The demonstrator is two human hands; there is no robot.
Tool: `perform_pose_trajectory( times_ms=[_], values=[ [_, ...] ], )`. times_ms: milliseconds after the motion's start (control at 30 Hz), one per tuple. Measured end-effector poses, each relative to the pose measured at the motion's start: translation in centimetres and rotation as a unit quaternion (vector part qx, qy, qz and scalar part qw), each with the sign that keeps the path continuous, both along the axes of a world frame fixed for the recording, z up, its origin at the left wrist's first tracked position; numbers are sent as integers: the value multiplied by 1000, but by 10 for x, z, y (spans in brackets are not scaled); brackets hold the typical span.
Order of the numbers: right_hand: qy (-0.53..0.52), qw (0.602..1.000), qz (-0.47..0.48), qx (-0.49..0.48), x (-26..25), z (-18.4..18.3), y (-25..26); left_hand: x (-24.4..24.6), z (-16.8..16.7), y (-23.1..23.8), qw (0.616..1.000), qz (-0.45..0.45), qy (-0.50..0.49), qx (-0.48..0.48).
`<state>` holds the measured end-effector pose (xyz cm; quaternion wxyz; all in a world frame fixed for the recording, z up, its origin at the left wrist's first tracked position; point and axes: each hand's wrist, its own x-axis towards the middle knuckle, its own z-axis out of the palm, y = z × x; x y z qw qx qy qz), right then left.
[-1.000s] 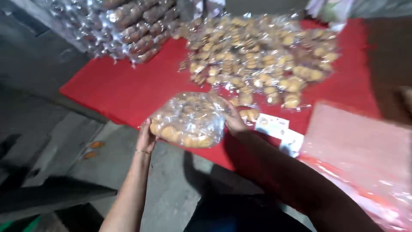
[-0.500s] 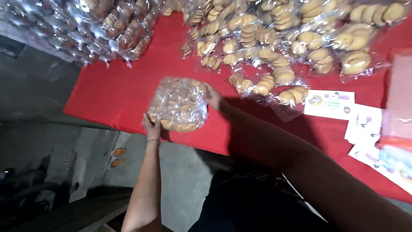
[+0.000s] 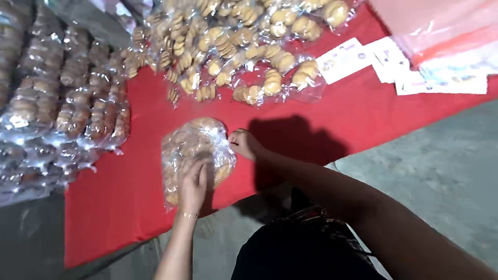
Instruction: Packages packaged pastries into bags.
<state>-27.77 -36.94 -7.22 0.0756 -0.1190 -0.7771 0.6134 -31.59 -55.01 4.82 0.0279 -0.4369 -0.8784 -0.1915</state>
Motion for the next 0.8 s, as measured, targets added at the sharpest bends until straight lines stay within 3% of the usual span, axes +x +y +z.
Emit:
perform_pose_trajectory(
  times_ms=[167, 267, 333, 467, 600, 667, 800],
  values=[
    [-101, 991, -9, -88, -11, 8, -7, -61, -4, 67, 975, -114, 40, -185],
    [-148, 977, -8, -154, -15, 8, -6, -90, -6, 101, 912, -230, 31, -338],
    [-186, 968, -1, -168, -17, 18, -3, -100, -5, 116, 867, -251, -38, -428],
    [-217, 963, -13, -159, -20, 26, -5, -103, -1, 121, 847, -199, -150, -470],
    [-181, 931, -84, -306, -14, 16, -11, -106, 0, 126, 836, -186, -216, -469],
    [-152, 919, -115, -346, -11, 14, -15, -104, -1, 126, 842, -226, -190, -451],
    [-196, 944, -45, -261, -7, 22, -4, -88, -8, 126, 803, -315, -31, -505]
  ],
)
